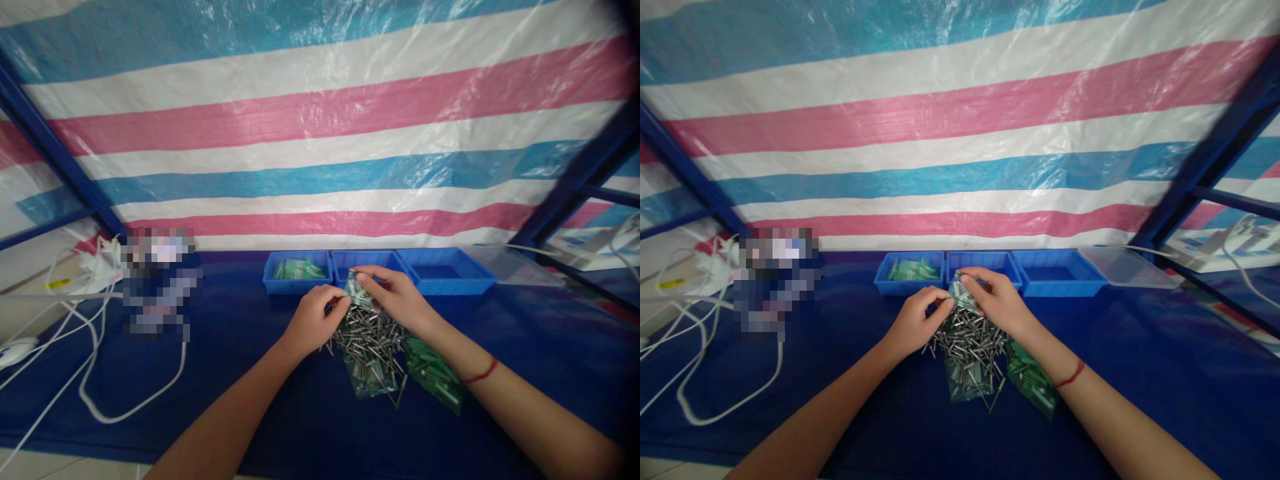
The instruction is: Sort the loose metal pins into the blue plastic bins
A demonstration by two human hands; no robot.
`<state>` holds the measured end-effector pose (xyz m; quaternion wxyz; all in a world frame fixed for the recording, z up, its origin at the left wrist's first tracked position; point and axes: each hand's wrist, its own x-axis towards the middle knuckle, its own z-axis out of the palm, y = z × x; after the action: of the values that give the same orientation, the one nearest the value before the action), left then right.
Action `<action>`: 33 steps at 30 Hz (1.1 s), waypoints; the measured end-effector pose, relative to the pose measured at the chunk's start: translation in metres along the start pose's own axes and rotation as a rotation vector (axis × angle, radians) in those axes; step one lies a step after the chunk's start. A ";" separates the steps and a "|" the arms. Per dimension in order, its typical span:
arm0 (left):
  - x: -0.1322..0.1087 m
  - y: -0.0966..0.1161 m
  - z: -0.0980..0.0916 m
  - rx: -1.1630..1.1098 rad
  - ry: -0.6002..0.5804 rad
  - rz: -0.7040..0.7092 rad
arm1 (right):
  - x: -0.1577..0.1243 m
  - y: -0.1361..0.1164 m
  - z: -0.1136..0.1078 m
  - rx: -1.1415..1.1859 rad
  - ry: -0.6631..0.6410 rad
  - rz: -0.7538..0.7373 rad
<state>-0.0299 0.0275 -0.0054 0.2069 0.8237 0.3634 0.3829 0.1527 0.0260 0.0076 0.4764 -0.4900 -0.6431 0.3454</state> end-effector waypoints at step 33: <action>0.002 0.007 -0.003 -0.398 0.071 -0.309 | -0.019 -0.004 -0.007 0.346 -0.017 0.096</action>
<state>-0.0284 0.0245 0.0016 0.4083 0.6873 0.4095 0.4396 0.1598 0.0066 0.0083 0.5309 -0.4280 -0.5540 0.4775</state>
